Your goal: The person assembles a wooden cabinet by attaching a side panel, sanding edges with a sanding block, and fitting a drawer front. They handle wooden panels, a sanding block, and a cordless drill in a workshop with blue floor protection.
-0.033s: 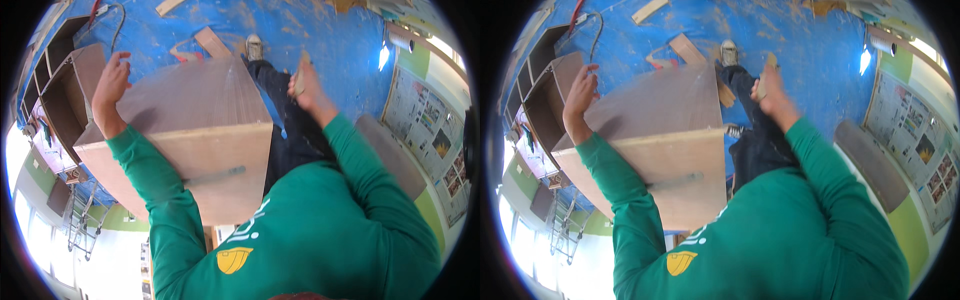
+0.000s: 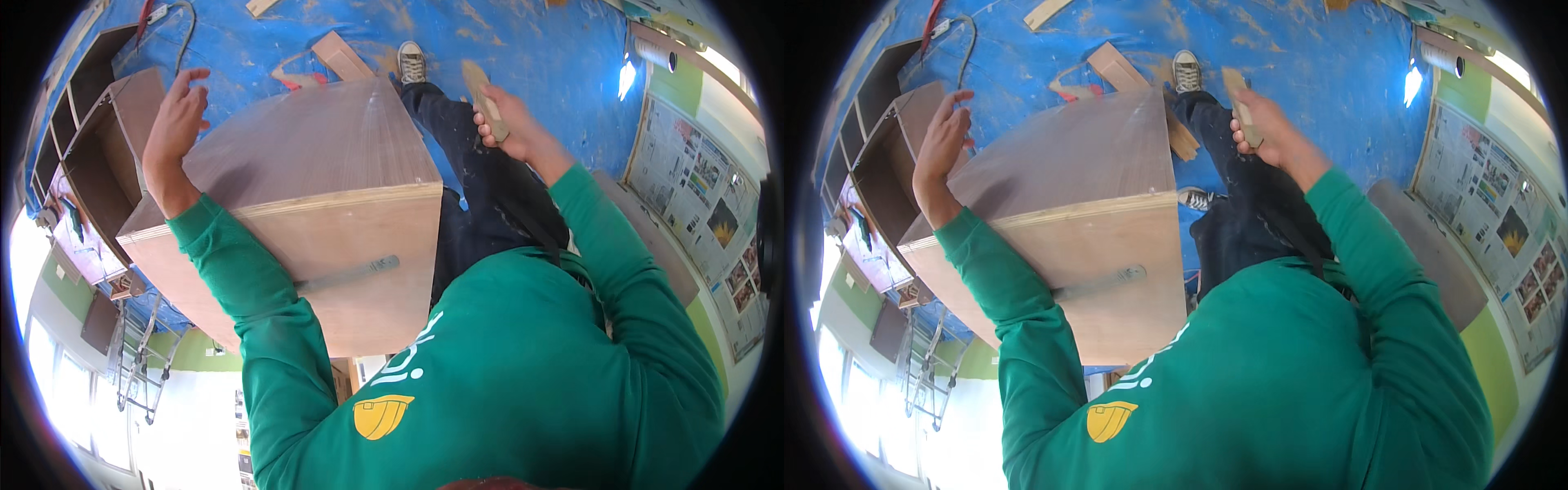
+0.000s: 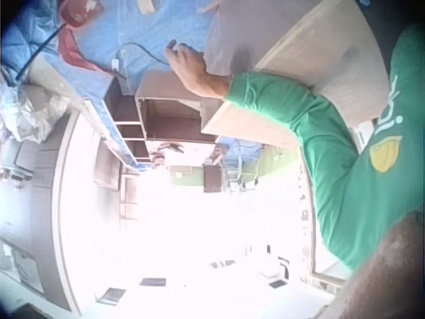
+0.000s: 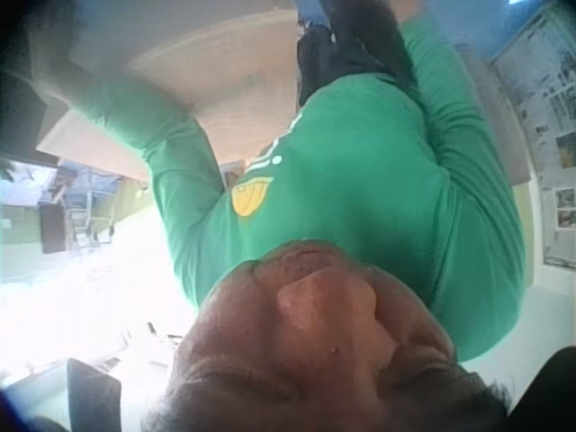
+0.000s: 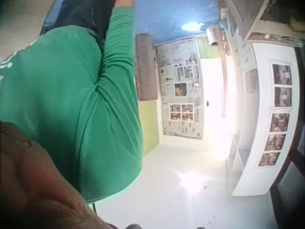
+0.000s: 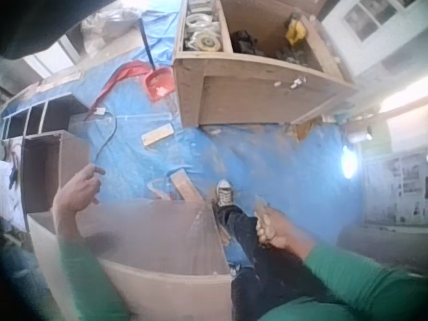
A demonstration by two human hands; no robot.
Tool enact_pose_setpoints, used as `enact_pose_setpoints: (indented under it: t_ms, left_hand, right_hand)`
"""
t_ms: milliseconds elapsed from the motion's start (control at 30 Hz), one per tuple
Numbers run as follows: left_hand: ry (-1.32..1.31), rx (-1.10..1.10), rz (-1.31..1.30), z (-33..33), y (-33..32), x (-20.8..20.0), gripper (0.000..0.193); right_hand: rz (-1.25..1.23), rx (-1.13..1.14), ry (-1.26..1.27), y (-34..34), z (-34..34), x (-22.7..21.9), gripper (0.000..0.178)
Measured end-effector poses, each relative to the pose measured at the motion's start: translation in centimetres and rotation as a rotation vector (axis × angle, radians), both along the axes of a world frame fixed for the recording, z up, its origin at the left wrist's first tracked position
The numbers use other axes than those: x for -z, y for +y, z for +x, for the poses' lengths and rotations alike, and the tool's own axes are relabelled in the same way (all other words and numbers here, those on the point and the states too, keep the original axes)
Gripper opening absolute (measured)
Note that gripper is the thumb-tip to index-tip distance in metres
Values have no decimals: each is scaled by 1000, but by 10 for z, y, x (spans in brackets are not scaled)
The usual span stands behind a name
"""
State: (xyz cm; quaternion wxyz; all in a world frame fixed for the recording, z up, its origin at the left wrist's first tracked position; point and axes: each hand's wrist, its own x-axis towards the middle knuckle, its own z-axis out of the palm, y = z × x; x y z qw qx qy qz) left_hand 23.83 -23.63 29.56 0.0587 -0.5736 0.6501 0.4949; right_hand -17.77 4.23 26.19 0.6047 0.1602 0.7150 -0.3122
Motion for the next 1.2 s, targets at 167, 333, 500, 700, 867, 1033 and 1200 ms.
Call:
enact_pose_setpoints:
  t_ms: [167,333,500,700,867,1033,1200]
  left_hand:
    - [149,61,-186,-36,-1,-7,54]
    - [514,9,-403,-116,34,-45,71]
    - [1011,-71,-66,-116,50,-50,87]
    - [1049,-157,68,-115,30,-53,62]
    - [917,-309,40,-108,22,-27,37]
    - [959,-186,39,-118,25,-36,36]
    - [971,-218,112,-114,22,-32,37]
  right_hand:
    - [-390,-215,-125,-73,-15,-49,40]
    - [-601,-156,-753,-117,3,-70,54]
    - [-881,-492,-761,-161,52,-77,54]
    - [-832,-625,-660,-182,62,-97,51]
    - [-838,-520,-276,-181,88,-92,36]
    - [-742,-501,-198,-191,82,-85,23]
    - [-921,-576,-207,-193,76,-87,21]
